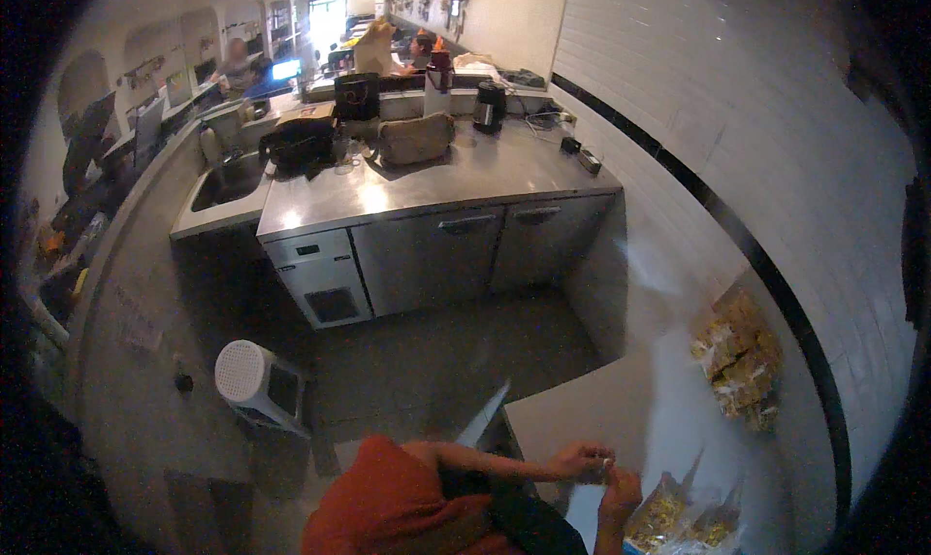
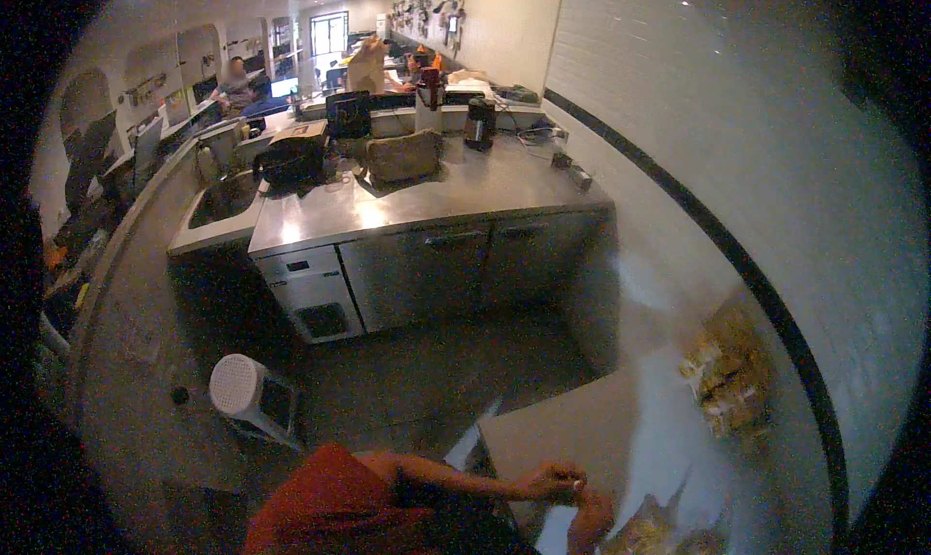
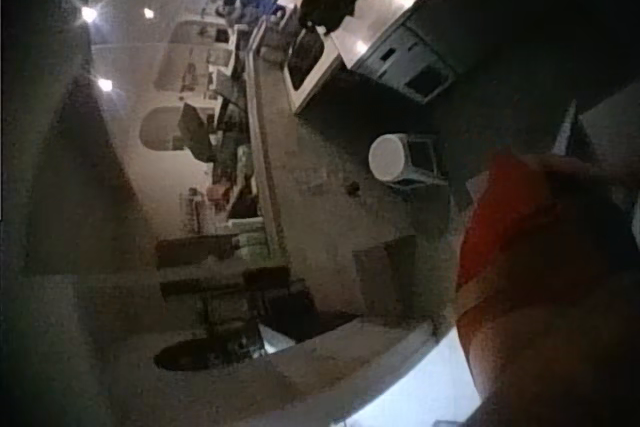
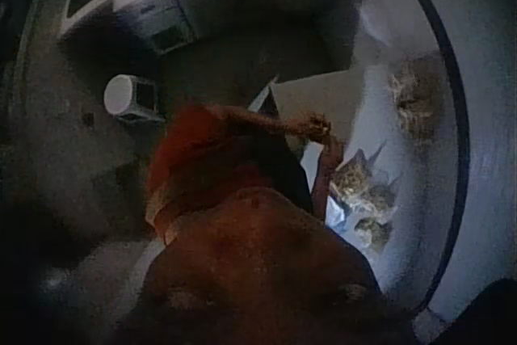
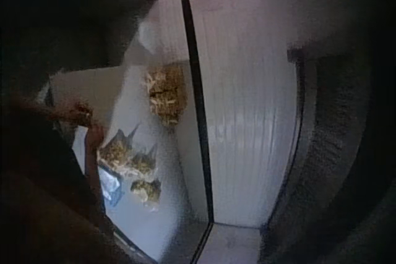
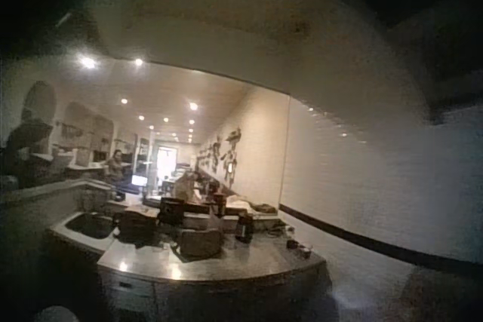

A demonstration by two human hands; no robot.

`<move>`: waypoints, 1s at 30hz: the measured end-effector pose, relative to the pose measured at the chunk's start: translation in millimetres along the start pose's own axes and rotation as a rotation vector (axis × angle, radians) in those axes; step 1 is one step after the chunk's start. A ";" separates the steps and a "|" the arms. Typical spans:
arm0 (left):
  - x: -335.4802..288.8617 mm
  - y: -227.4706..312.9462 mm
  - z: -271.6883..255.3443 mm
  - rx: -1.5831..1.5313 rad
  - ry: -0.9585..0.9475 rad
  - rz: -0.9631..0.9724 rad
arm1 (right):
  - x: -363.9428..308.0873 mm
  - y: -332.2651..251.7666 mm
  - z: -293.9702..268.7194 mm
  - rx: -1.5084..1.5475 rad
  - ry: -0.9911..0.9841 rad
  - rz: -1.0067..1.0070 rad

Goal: The person packs yellow noodles from a metal tray into clear plastic bags, seals them, and places them on a white table. The person also moves empty trays to a sink area and returns to continue packaging.

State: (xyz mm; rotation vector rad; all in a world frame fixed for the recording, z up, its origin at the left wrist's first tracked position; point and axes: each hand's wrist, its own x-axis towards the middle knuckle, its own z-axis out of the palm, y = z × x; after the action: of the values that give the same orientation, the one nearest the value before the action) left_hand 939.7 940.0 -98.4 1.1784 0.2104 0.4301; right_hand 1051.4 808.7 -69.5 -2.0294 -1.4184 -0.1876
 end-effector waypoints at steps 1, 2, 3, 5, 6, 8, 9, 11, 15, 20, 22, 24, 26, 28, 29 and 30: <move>-3.0 -8.1 3.7 -0.185 0.031 -0.155 | -4.4 -4.0 3.3 0.026 0.051 -0.077; 5.5 -45.7 -4.3 -0.105 0.051 -0.200 | -4.7 -10.2 6.6 0.062 0.103 -0.163; 8.6 -49.5 -8.7 0.091 0.028 -0.033 | -2.5 -9.7 4.7 0.067 0.059 -0.179; 8.4 -52.6 -12.1 0.483 -0.030 0.295 | 6.1 -2.1 -8.4 0.075 -0.028 -0.205; 9.5 -53.4 -12.8 0.533 -0.044 0.290 | 10.9 -0.8 -14.0 0.040 -0.037 -0.177; 14.4 -53.2 -10.5 0.628 -0.101 0.285 | 15.1 -8.9 -13.2 0.181 0.079 -0.039; 13.7 -45.3 -4.8 0.442 -0.014 0.136 | 17.8 -10.8 -12.7 0.247 0.146 0.035; 10.3 -37.9 13.9 0.069 0.137 -0.190 | 16.8 -18.1 -7.8 0.322 0.376 0.174; -23.9 -13.5 23.1 0.298 0.144 -0.379 | -41.4 -29.6 9.3 0.002 0.255 0.233; -29.3 -42.1 21.9 -0.226 0.102 -0.388 | -46.3 -59.7 17.8 0.033 0.445 0.356; -34.0 0.0 42.6 -0.201 0.196 -0.482 | -44.4 -65.3 12.6 -0.012 0.502 0.352; -45.2 8.0 46.3 -0.205 0.178 -0.505 | -51.1 -74.0 12.4 -0.032 0.503 0.417; -49.6 6.2 37.7 -0.264 0.141 -0.533 | -53.7 -82.3 22.4 0.000 0.511 0.522; -51.3 5.3 35.9 -0.293 0.134 -0.553 | -56.0 -87.5 24.2 0.067 0.532 0.592; -50.6 10.1 35.4 -0.287 0.139 -0.563 | -52.4 -90.2 24.1 0.108 0.548 0.622; -49.9 13.4 33.6 -0.280 0.144 -0.572 | -50.6 -89.2 26.3 0.107 0.554 0.606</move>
State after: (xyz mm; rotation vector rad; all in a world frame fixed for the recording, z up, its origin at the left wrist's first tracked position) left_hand 904.6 894.2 -76.6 0.7666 0.5751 0.0346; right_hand 945.9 802.4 -75.6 -2.0071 -0.4443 -0.3634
